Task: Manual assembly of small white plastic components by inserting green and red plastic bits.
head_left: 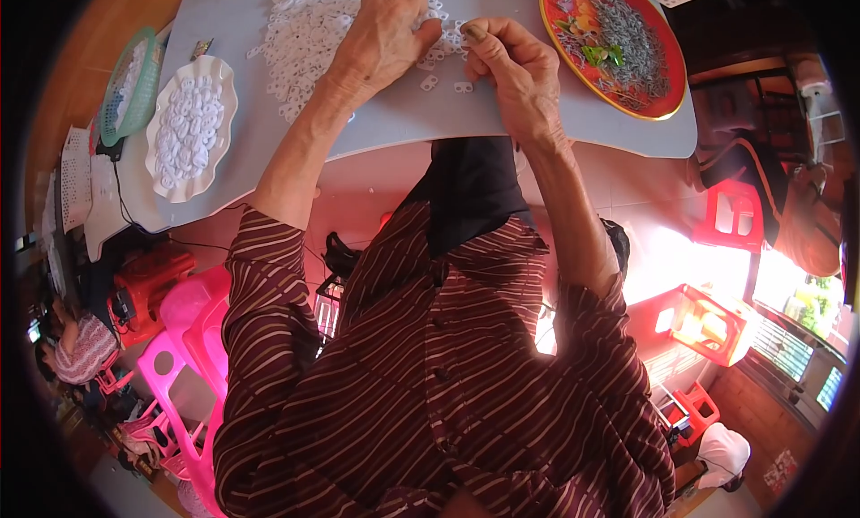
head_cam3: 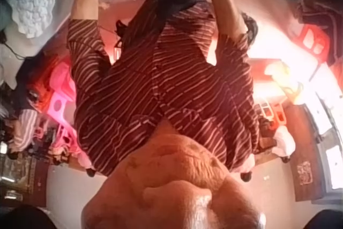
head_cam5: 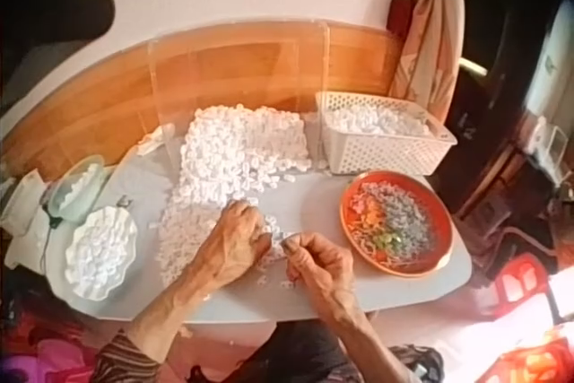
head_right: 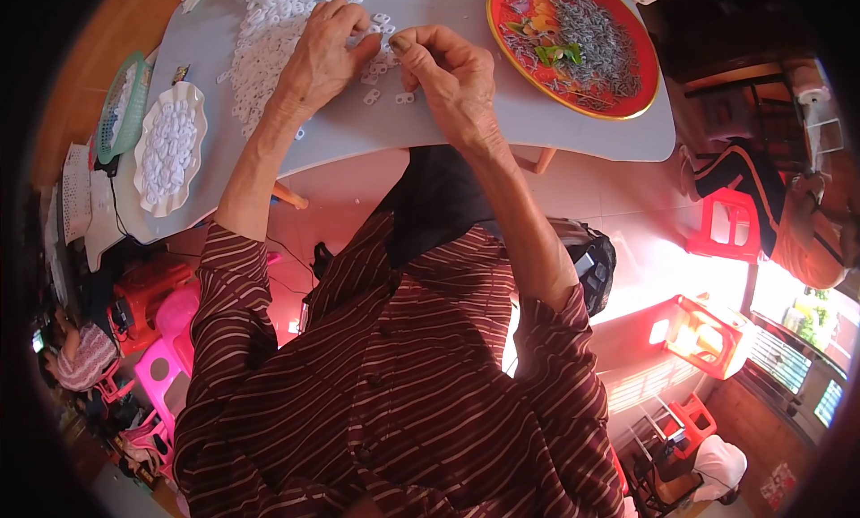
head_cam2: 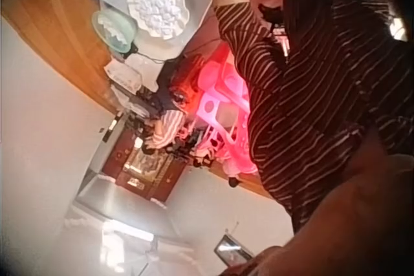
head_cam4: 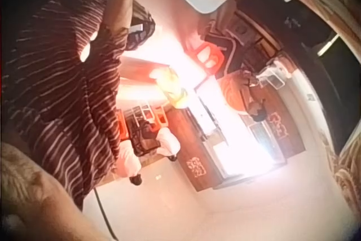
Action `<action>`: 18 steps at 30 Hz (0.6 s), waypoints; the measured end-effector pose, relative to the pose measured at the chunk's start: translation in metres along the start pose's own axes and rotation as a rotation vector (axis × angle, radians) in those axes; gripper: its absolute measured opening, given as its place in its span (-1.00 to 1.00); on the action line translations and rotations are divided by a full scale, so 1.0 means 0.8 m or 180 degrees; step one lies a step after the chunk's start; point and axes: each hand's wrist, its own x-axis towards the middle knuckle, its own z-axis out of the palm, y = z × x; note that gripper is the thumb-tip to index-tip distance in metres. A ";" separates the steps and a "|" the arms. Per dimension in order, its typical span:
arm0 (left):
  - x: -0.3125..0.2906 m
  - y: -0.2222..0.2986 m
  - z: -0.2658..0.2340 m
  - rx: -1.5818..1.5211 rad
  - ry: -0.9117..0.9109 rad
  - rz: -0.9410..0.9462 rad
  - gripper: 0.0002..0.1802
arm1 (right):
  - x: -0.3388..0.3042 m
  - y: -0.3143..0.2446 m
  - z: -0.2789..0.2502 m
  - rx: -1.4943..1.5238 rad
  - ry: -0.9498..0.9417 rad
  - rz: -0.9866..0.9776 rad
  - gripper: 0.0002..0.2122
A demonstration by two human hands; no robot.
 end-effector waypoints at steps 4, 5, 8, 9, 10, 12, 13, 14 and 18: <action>0.004 0.003 0.004 -0.0353 0.0143 -0.0367 -0.82 | -0.003 -0.001 -0.002 -0.0104 0.0003 0.0101 -0.87; 0.004 0.007 0.002 -0.0356 0.0140 -0.0354 -0.82 | -0.003 -0.002 -0.003 -0.0104 0.0013 0.0092 -0.87; -0.001 0.019 0.001 -0.1781 -0.0126 -0.2042 -0.84 | -0.002 -0.004 0.000 -0.0064 0.0013 0.0052 -0.88; -0.010 0.016 0.014 -0.2571 0.0299 -0.1864 -0.82 | -0.002 -0.002 0.003 0.0212 -0.0003 -0.0134 -0.88; -0.009 0.022 0.018 -0.3359 0.0725 -0.1657 -0.80 | -0.001 -0.002 0.004 0.0481 -0.0013 -0.0316 -0.87; -0.009 0.037 0.025 -0.3522 0.0792 -0.1793 -0.81 | 0.000 -0.002 0.004 0.0557 -0.0066 -0.0342 -0.87; -0.008 0.046 0.023 -0.3669 0.0864 -0.1936 -0.82 | 0.000 -0.003 0.004 0.0646 -0.0128 -0.0365 -0.87; -0.008 0.049 0.022 -0.3674 0.0857 -0.1934 -0.82 | 0.000 -0.003 0.003 0.0643 -0.0120 -0.0367 -0.87; -0.011 0.043 0.023 -0.3878 0.0789 -0.1976 -0.81 | 0.000 -0.004 0.001 0.1011 -0.0162 -0.0137 -0.84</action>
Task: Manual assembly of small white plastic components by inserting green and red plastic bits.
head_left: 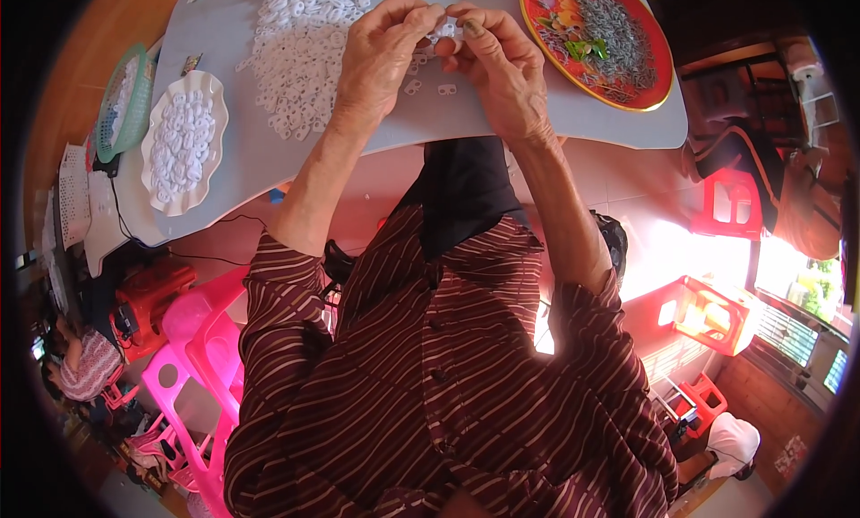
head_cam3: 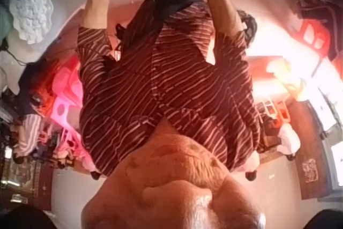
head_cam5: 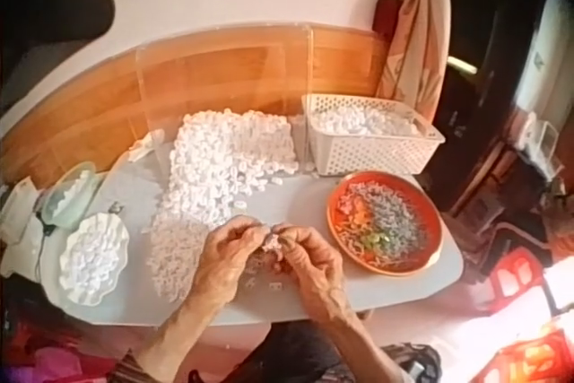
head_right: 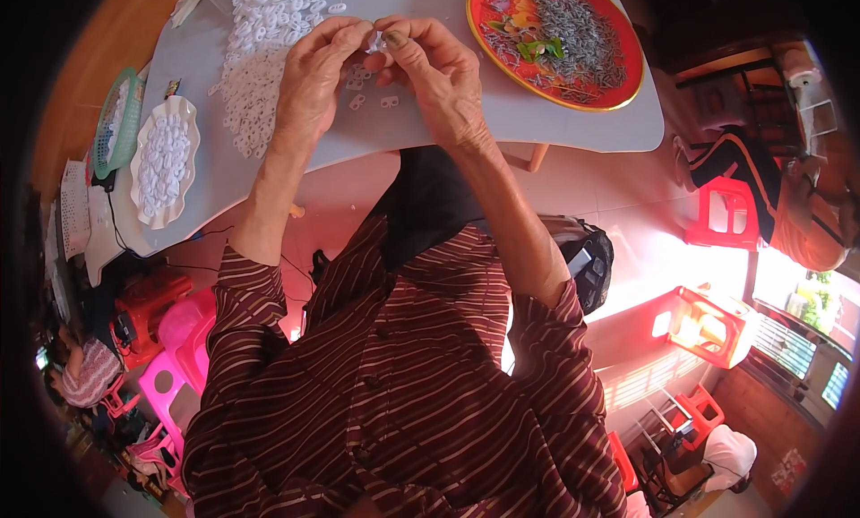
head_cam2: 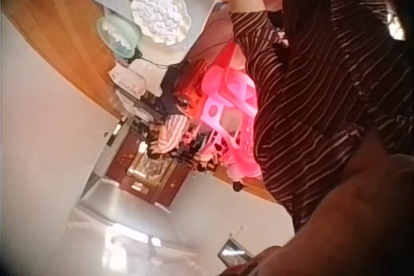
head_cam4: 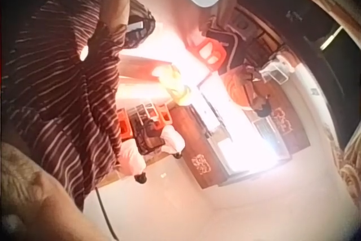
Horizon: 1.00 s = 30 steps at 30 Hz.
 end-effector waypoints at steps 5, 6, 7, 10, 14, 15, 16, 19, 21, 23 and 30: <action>-0.003 0.006 -0.007 -0.0002 -0.0295 -0.0203 -0.80 | 0.001 0.003 -0.006 0.0279 -0.0067 0.0217 -0.83; -0.004 0.005 -0.010 0.0130 -0.0341 -0.0157 -0.77 | 0.001 0.003 -0.006 0.0250 -0.0062 0.0252 -0.84; -0.004 0.007 -0.011 0.0259 -0.0389 -0.0109 -0.75 | 0.001 0.002 -0.005 0.0217 -0.0057 0.0286 -0.84; -0.004 0.020 -0.019 0.0594 -0.0465 -0.0257 -0.71 | -0.001 0.003 -0.002 0.0240 0.0192 0.0282 -0.86; -0.005 0.019 -0.026 0.0742 -0.0444 -0.0201 -0.68 | 0.000 0.001 -0.005 0.0089 0.0112 0.0223 -0.87; -0.007 0.022 -0.026 0.0834 -0.0403 -0.0130 -0.69 | -0.001 0.001 -0.005 -0.0069 0.0102 0.0308 -0.86; -0.008 0.025 -0.024 0.0926 -0.0361 -0.0055 -0.69 | -0.002 0.000 -0.005 -0.0228 0.0089 0.0392 -0.86; -0.010 0.027 -0.022 0.0754 -0.0239 -0.0175 -0.71 | -0.002 0.003 -0.003 -0.0738 -0.0003 0.0229 -0.84; -0.010 0.031 -0.019 0.0746 -0.0299 -0.0242 -0.71 | -0.002 0.003 -0.001 -0.0794 0.0062 0.0199 -0.84; -0.010 0.032 -0.018 0.0738 -0.0360 -0.0311 -0.72 | -0.001 0.003 0.001 -0.0848 0.0130 0.0171 -0.83; -0.012 0.022 -0.022 0.1094 -0.0543 -0.0069 -0.78 | -0.002 0.003 -0.004 -0.0440 0.0215 0.0184 -0.84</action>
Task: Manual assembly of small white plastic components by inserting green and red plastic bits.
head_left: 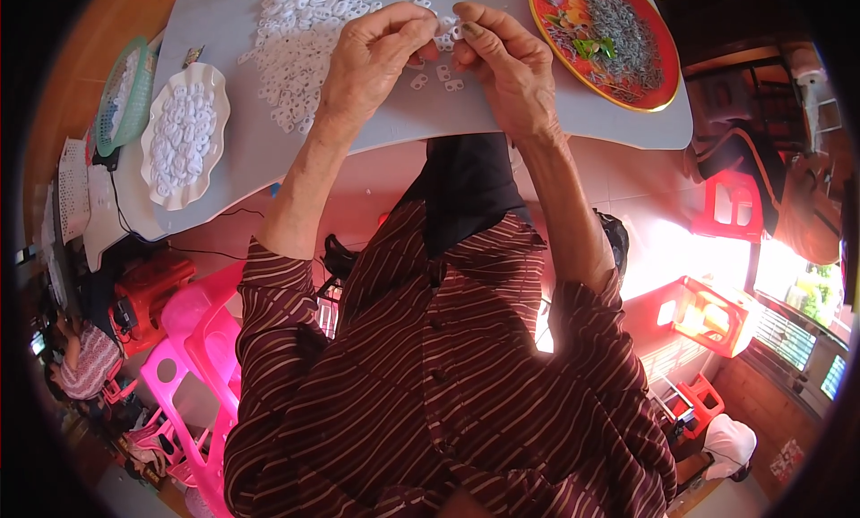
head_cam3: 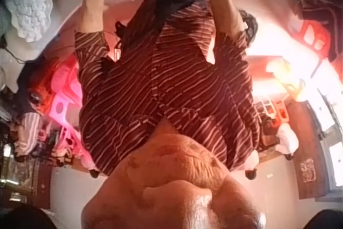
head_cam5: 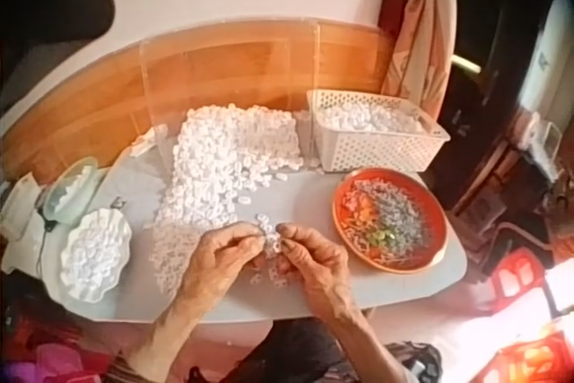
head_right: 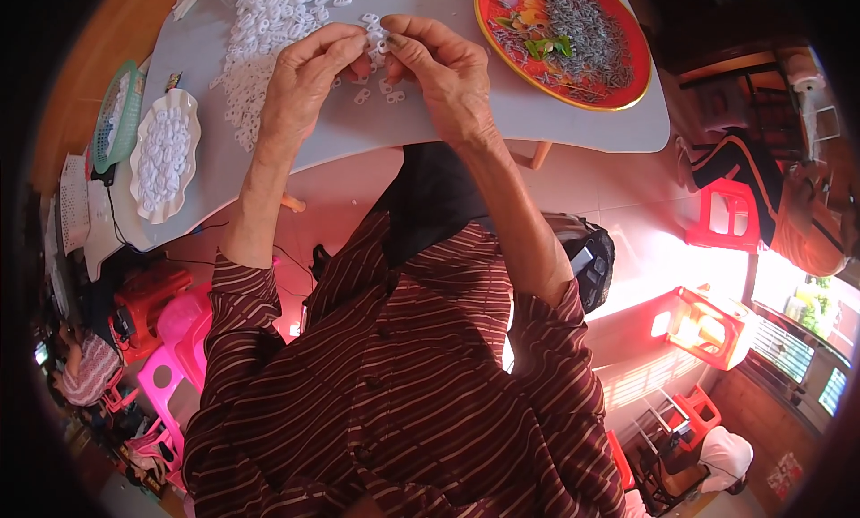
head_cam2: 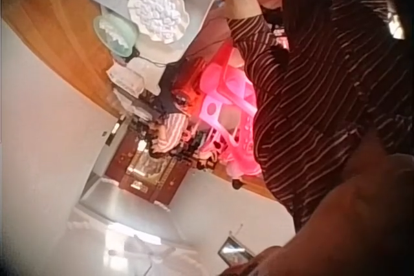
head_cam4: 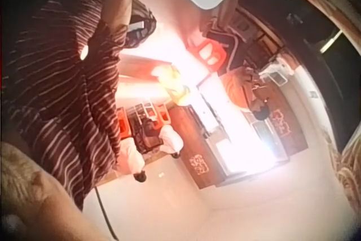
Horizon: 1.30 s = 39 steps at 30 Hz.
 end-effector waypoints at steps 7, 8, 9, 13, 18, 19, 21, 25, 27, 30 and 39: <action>-0.003 -0.006 0.005 -0.0457 0.0066 -0.0019 -0.77 | -0.001 0.001 0.001 0.0070 -0.0195 0.0043 -0.84; -0.003 -0.007 0.005 -0.0458 0.0065 -0.0019 -0.77 | -0.001 0.001 0.002 0.0069 -0.0194 0.0042 -0.84; -0.003 -0.007 0.006 -0.0545 0.0092 -0.0075 -0.76 | -0.001 0.000 0.002 -0.0044 -0.0215 0.0023 -0.85; -0.006 -0.008 0.010 -0.0651 0.0128 0.0030 -0.73 | -0.002 -0.005 0.007 -0.0284 -0.0233 -0.0031 -0.86; -0.004 -0.008 0.010 -0.0911 0.0155 0.0002 -0.73 | -0.001 -0.001 0.003 -0.0139 -0.0295 -0.0061 -0.85; -0.004 -0.008 0.009 -0.0850 0.0140 -0.0023 -0.73 | -0.001 -0.001 0.004 -0.0083 -0.0301 -0.0106 -0.84; -0.004 -0.006 0.007 -0.0817 0.0082 -0.0058 -0.74 | -0.002 -0.002 0.007 0.0013 -0.0148 -0.0086 -0.85; -0.004 -0.006 0.011 -0.0913 0.0157 -0.0080 -0.76 | -0.002 -0.001 0.005 -0.0064 -0.0197 -0.0070 -0.84; -0.004 -0.003 0.010 -0.0975 0.0150 -0.0096 -0.77 | -0.002 -0.002 0.004 -0.0148 -0.0226 -0.0012 -0.84; -0.004 -0.003 0.011 -0.1010 0.0165 -0.0087 -0.80 | -0.003 -0.004 0.006 -0.0201 -0.0253 0.0027 -0.85; 0.001 -0.006 0.007 -0.0675 0.0120 0.0252 -0.87 | -0.002 0.001 0.003 -0.0002 -0.0054 -0.0125 -0.86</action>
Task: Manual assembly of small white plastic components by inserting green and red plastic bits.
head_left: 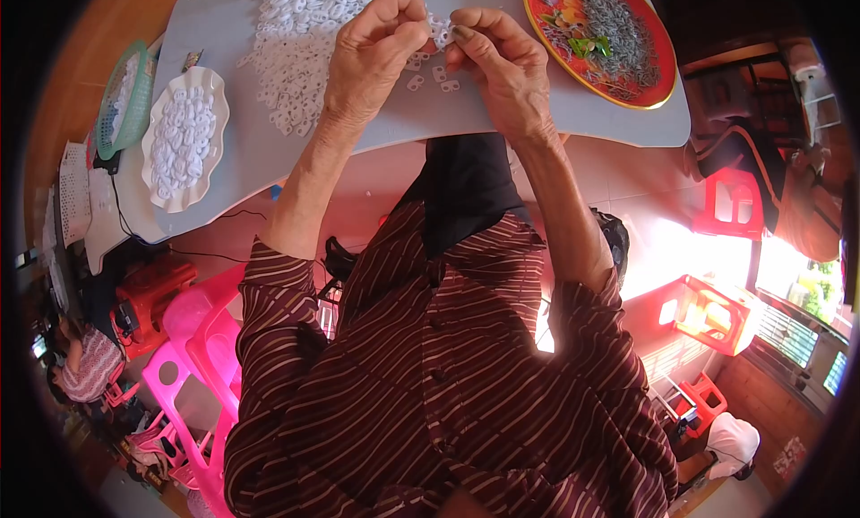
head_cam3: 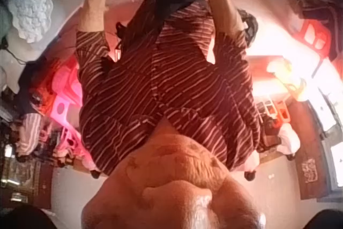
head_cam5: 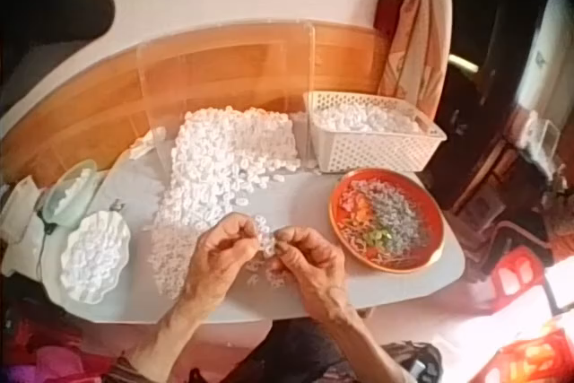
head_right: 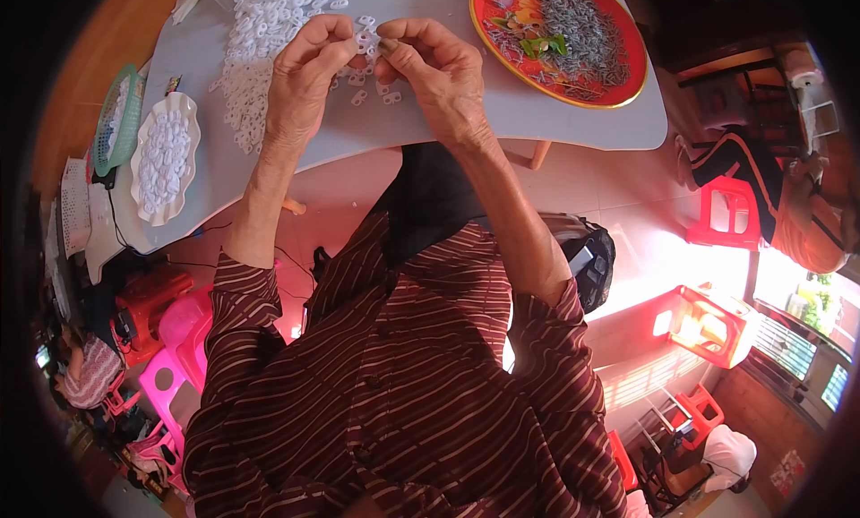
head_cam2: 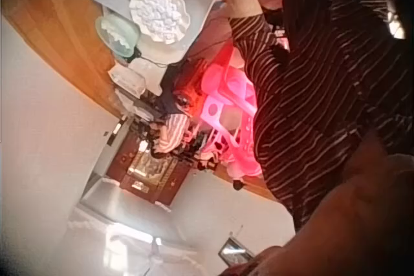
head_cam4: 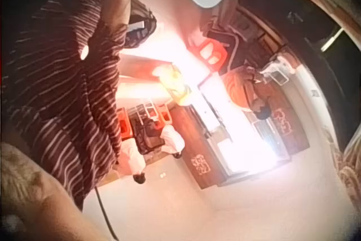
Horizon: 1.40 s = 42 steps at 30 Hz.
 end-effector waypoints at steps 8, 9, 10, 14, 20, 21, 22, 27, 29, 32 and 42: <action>0.005 0.003 -0.002 0.0009 0.0303 -0.0211 -0.84 | 0.000 -0.003 -0.001 -0.0139 -0.0040 -0.0009 -0.86; 0.006 0.004 -0.001 -0.0026 0.0266 -0.0202 -0.83 | 0.000 -0.003 -0.001 -0.0189 -0.0025 -0.0054 -0.86; 0.007 0.004 -0.001 -0.0057 0.0235 -0.0191 -0.83 | 0.000 -0.003 0.000 -0.0236 -0.0018 -0.0097 -0.86; 0.007 0.001 0.001 -0.0154 0.0103 -0.0018 -0.82 | 0.001 0.000 -0.001 -0.0149 0.0016 -0.0153 -0.86; 0.009 0.003 -0.001 0.0048 0.0066 0.0079 -0.80 | 0.000 -0.002 -0.001 -0.0158 0.0069 -0.0124 -0.86; 0.008 0.004 -0.002 0.0324 0.0022 0.0132 -0.81 | 0.000 -0.002 -0.001 -0.0145 0.0073 -0.0095 -0.86; 0.008 0.005 -0.003 0.0602 -0.0019 0.0185 -0.81 | 0.000 -0.003 0.000 -0.0131 0.0074 -0.0067 -0.86; 0.007 0.003 -0.004 0.0663 -0.0109 0.0223 -0.81 | -0.001 -0.005 0.003 -0.0109 0.0045 -0.0064 -0.86; 0.008 0.004 -0.004 0.0700 -0.0173 0.0188 -0.81 | -0.002 -0.006 0.003 -0.0206 0.0019 -0.0087 -0.86; 0.010 0.009 -0.007 0.1125 -0.0186 0.0158 -0.81 | -0.002 -0.006 0.004 -0.0190 -0.0014 -0.0079 -0.85; -0.003 0.015 0.017 0.1604 -0.0107 0.0544 -0.82 | 0.000 -0.002 0.002 -0.0132 0.0001 -0.0205 -0.84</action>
